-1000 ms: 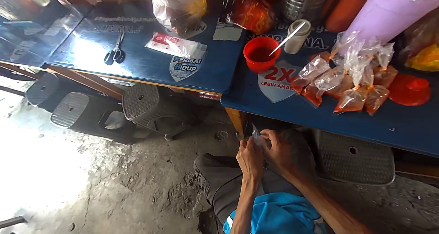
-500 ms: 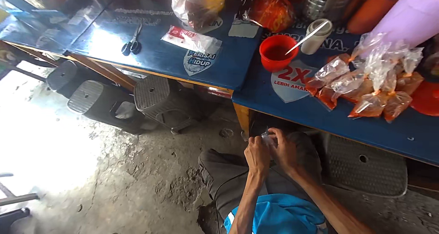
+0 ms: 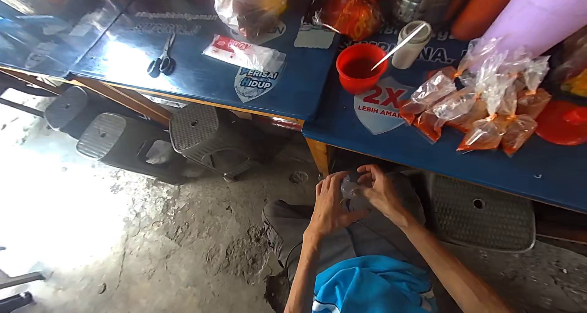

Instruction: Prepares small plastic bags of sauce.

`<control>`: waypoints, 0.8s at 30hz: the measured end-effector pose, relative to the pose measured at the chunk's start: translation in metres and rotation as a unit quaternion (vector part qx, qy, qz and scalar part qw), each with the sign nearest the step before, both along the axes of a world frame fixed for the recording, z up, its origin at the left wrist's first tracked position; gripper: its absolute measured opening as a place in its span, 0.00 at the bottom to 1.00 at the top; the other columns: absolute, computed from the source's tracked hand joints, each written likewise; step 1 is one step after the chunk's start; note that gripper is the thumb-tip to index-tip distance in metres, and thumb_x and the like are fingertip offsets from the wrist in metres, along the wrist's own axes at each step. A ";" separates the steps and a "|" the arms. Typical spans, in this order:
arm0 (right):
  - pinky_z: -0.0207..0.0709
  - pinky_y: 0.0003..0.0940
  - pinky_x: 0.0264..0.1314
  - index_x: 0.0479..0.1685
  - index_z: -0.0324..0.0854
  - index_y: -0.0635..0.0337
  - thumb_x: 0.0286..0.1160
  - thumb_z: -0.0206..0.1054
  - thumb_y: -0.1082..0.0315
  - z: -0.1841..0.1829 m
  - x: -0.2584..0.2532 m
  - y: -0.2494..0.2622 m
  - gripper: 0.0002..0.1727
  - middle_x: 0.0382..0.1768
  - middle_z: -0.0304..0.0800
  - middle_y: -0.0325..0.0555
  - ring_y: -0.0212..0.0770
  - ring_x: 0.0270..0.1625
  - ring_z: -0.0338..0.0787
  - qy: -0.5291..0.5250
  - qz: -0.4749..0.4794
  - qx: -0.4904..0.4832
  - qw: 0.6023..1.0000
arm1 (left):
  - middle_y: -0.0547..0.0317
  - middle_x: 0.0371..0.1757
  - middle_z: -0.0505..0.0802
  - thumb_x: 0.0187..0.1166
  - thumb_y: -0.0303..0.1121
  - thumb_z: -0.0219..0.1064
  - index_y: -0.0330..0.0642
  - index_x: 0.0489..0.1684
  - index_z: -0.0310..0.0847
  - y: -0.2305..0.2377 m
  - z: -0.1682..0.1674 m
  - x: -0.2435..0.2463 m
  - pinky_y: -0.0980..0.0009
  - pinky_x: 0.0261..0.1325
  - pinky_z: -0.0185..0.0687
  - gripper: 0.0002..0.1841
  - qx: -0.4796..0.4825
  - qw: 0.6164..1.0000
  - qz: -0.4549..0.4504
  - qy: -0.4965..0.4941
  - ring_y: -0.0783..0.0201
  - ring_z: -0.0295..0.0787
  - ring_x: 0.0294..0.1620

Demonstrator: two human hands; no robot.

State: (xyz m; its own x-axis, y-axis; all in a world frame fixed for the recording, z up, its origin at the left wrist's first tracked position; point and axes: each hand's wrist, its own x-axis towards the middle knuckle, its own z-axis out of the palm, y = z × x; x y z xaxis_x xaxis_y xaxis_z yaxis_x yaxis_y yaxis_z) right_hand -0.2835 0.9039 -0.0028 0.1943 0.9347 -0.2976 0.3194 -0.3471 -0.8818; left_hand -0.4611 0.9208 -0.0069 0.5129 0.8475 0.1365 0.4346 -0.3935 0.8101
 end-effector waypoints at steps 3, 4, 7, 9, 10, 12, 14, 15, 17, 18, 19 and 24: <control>0.85 0.40 0.51 0.74 0.70 0.69 0.60 0.78 0.77 0.008 -0.003 0.000 0.36 0.53 0.87 0.57 0.44 0.48 0.89 0.046 0.009 -0.026 0.999 | 0.42 0.65 0.90 0.58 0.42 0.83 0.31 0.67 0.80 -0.004 -0.004 0.012 0.43 0.84 0.62 0.36 0.109 0.992 0.004 0.064 0.44 0.84 0.71; 0.85 0.38 0.51 0.73 0.70 0.69 0.59 0.79 0.76 0.010 -0.005 0.000 0.37 0.52 0.87 0.56 0.43 0.47 0.89 0.061 0.007 -0.026 0.998 | 0.44 0.59 0.93 0.60 0.40 0.82 0.32 0.61 0.83 -0.002 -0.008 0.015 0.44 0.82 0.64 0.30 0.136 0.989 0.011 0.056 0.46 0.88 0.65; 0.85 0.36 0.50 0.73 0.70 0.68 0.59 0.80 0.73 0.021 -0.003 -0.004 0.37 0.51 0.87 0.54 0.41 0.46 0.89 0.087 0.001 -0.015 0.996 | 0.50 0.46 0.96 0.62 0.36 0.80 0.35 0.49 0.88 0.001 -0.013 0.017 0.45 0.79 0.68 0.20 0.146 0.989 0.014 0.000 0.51 0.92 0.55; 0.86 0.33 0.50 0.73 0.71 0.67 0.64 0.78 0.66 0.028 0.000 -0.009 0.35 0.55 0.87 0.52 0.39 0.48 0.90 0.079 0.011 0.016 0.997 | 0.53 0.44 0.96 0.61 0.36 0.81 0.36 0.46 0.90 0.003 -0.012 0.014 0.49 0.78 0.70 0.18 0.104 0.994 0.020 -0.034 0.54 0.92 0.54; 0.86 0.32 0.51 0.73 0.72 0.66 0.67 0.76 0.61 0.032 0.002 -0.013 0.34 0.58 0.87 0.51 0.38 0.51 0.90 0.056 0.021 0.048 0.997 | 0.53 0.44 0.96 0.60 0.36 0.81 0.36 0.46 0.90 0.005 -0.011 0.011 0.50 0.77 0.71 0.18 0.082 0.995 0.025 -0.045 0.55 0.92 0.53; 0.83 0.27 0.45 0.69 0.77 0.62 0.72 0.72 0.54 0.039 0.004 -0.022 0.30 0.61 0.86 0.49 0.34 0.53 0.88 -0.013 0.048 0.140 0.989 | 0.52 0.43 0.96 0.62 0.38 0.81 0.34 0.47 0.89 0.008 -0.010 0.005 0.51 0.74 0.75 0.20 0.050 0.997 0.036 -0.054 0.57 0.92 0.51; 0.81 0.26 0.44 0.63 0.84 0.59 0.76 0.70 0.52 0.046 0.007 -0.027 0.24 0.59 0.88 0.48 0.34 0.51 0.87 -0.083 0.094 0.216 0.968 | 0.51 0.43 0.96 0.61 0.38 0.80 0.33 0.48 0.88 0.011 -0.007 0.002 0.51 0.71 0.77 0.20 0.032 0.997 0.038 -0.060 0.56 0.92 0.50; 0.81 0.28 0.46 0.60 0.87 0.55 0.78 0.69 0.51 0.049 0.007 -0.028 0.21 0.57 0.91 0.47 0.35 0.52 0.88 -0.115 0.122 0.233 0.958 | 0.51 0.42 0.95 0.61 0.37 0.79 0.32 0.47 0.88 0.011 -0.005 0.002 0.51 0.69 0.78 0.20 0.029 0.997 0.034 -0.060 0.56 0.92 0.49; 0.83 0.36 0.52 0.58 0.90 0.51 0.81 0.66 0.52 0.050 0.005 -0.026 0.18 0.53 0.94 0.43 0.39 0.53 0.89 -0.166 0.162 0.237 0.943 | 0.51 0.41 0.95 0.59 0.34 0.79 0.33 0.47 0.88 0.012 0.002 0.004 0.51 0.66 0.80 0.20 0.030 0.998 0.029 -0.051 0.56 0.92 0.48; 0.84 0.40 0.54 0.54 0.92 0.51 0.81 0.66 0.54 0.049 0.003 -0.023 0.15 0.50 0.95 0.42 0.42 0.51 0.91 -0.185 0.167 0.241 0.938 | 0.51 0.42 0.96 0.58 0.34 0.79 0.33 0.49 0.88 0.012 0.006 0.005 0.51 0.65 0.80 0.21 0.034 0.998 0.032 -0.041 0.55 0.93 0.48; 0.83 0.41 0.52 0.50 0.93 0.51 0.80 0.66 0.56 0.049 0.001 -0.021 0.14 0.45 0.96 0.42 0.42 0.48 0.91 -0.197 0.163 0.251 0.934 | 0.50 0.44 0.95 0.58 0.34 0.80 0.32 0.52 0.87 0.012 0.010 0.007 0.50 0.65 0.81 0.23 0.045 0.998 0.043 -0.028 0.54 0.92 0.50; 0.81 0.35 0.48 0.44 0.94 0.51 0.78 0.67 0.57 0.064 0.001 -0.011 0.12 0.39 0.95 0.39 0.37 0.41 0.89 -0.168 0.136 0.269 0.939 | 0.46 0.44 0.95 0.55 0.35 0.79 0.28 0.56 0.83 0.002 0.030 0.026 0.50 0.55 0.86 0.28 0.184 0.969 0.159 0.038 0.47 0.93 0.47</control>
State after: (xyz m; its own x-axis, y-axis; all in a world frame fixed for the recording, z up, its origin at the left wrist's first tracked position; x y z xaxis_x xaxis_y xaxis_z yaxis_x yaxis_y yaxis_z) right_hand -0.2826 0.8934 0.0615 -0.0743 0.9608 0.2671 0.6234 0.2538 -0.7396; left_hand -0.4353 0.9232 0.0226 0.2543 0.8655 0.4316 0.6336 -0.4862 0.6018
